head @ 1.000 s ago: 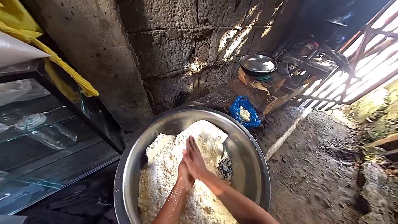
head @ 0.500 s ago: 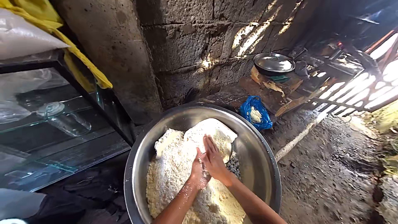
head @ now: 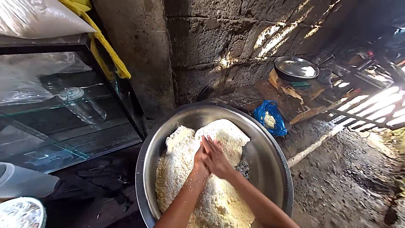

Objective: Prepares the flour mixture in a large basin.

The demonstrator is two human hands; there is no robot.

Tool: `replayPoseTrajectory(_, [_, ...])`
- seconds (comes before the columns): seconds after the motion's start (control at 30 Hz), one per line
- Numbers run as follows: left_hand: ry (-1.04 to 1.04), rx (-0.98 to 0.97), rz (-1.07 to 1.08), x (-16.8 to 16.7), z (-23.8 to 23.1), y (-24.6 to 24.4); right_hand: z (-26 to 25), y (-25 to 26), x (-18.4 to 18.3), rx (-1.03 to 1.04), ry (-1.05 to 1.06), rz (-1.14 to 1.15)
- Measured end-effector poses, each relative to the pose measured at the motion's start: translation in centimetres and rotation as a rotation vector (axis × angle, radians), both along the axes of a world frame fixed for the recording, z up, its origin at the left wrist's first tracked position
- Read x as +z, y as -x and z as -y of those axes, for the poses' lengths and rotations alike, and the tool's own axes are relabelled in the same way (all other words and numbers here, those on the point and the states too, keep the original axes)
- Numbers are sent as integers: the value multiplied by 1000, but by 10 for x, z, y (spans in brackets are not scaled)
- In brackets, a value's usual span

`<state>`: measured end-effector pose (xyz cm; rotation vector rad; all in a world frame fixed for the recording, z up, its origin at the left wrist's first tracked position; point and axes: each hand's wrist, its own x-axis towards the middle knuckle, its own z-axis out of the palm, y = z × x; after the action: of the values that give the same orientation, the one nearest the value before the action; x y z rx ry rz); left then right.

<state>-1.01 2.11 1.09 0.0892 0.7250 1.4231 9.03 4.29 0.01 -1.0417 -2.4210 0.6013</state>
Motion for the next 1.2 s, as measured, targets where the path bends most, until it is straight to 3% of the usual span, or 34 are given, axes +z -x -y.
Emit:
replayPoseTrajectory(0.1, [27, 147, -276, -1, -6, 34, -49, 2, 2, -94, 63, 160])
replayPoseTrajectory(0.2, [-17, 360, -272, -1, -13, 53, -78, 21, -6, 13, 0, 249])
replayPoseTrajectory(0.37, [136, 369, -356, 3, -12, 57, -103, 51, -20, 77, -82, 385])
replayPoseTrajectory(0.47, [295, 323, -415, 2, -13, 66, -107, 49, -5, -79, 131, 115])
replayPoseTrajectory(0.6, [223, 365, -305, -6, -19, 73, -105, 25, 20, -236, 631, -493])
replayPoseTrajectory(0.67, [163, 348, -259, -7, -20, 71, -102, 3, 33, -267, 782, -687])
replayPoseTrajectory(0.73, [109, 308, -210, -8, -18, 67, -97, -28, 41, -247, 746, -629])
replayPoseTrajectory(0.87, [51, 253, -234, -4, -15, 57, -85, -99, 56, -244, 642, -165])
replayPoseTrajectory(0.93, [52, 209, -259, -1, -14, 54, -83, -133, 67, -379, 522, -246])
replayPoseTrajectory(1.07, [113, 107, -373, -2, -11, 48, -96, -180, 74, -781, 200, -794])
replayPoseTrajectory(1.13, [114, 81, -447, -6, -11, 46, -92, -174, 69, -791, 220, -786])
replayPoseTrajectory(1.2, [128, 125, -511, -13, -14, 44, -87, -151, 43, -637, 297, -575])
